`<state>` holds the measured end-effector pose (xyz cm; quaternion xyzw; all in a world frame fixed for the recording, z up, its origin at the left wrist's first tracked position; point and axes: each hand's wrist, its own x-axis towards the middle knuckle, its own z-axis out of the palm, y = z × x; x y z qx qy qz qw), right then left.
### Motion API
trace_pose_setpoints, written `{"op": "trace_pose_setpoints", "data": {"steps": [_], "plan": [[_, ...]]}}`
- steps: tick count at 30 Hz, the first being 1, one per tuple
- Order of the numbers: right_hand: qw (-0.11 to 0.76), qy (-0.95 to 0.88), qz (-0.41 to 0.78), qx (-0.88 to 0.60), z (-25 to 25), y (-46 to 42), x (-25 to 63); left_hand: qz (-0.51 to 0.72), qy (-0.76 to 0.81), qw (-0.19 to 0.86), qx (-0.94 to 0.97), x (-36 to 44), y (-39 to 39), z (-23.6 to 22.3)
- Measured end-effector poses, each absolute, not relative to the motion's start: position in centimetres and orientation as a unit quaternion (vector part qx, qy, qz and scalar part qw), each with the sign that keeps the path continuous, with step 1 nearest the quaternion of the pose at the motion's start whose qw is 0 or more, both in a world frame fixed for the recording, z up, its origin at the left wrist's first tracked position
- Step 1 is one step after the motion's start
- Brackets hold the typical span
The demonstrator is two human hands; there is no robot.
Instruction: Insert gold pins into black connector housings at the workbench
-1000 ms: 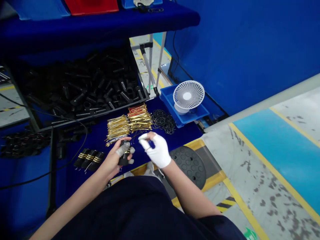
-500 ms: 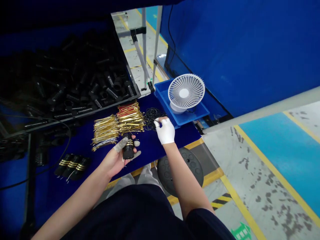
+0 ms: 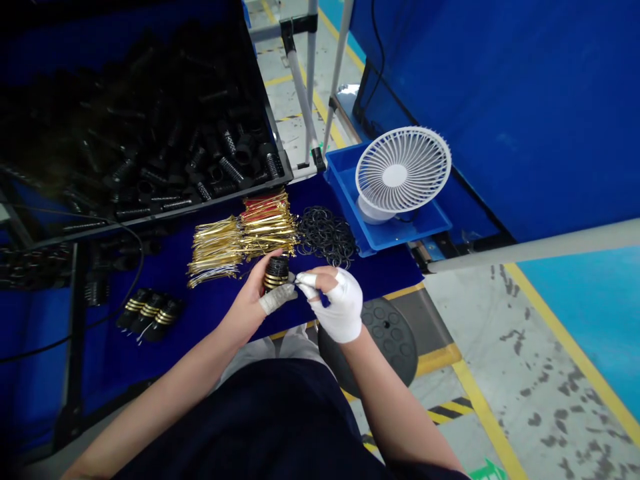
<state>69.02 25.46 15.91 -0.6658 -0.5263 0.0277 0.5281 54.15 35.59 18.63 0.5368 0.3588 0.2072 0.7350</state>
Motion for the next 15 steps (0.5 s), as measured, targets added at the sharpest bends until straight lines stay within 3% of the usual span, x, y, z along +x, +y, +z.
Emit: {"op": "trace_pose_setpoints", "data": {"steps": [5, 11, 15], "plan": [[0.489, -0.551, 0.071, -0.672, 15.5, 25.3, 68.7, 0.229, 0.349, 0.711, 0.566, 53.6, 35.3, 18.7], [0.534, -0.442, 0.327, -0.643, 15.9, 25.5, 67.4, 0.143, 0.298, 0.744, 0.581, 52.8, 35.1, 19.8], [0.561, -0.427, 0.387, -0.594, 16.4, 25.4, 66.9, 0.143, 0.296, 0.711, 0.621, 52.2, 34.2, 19.6]]}}
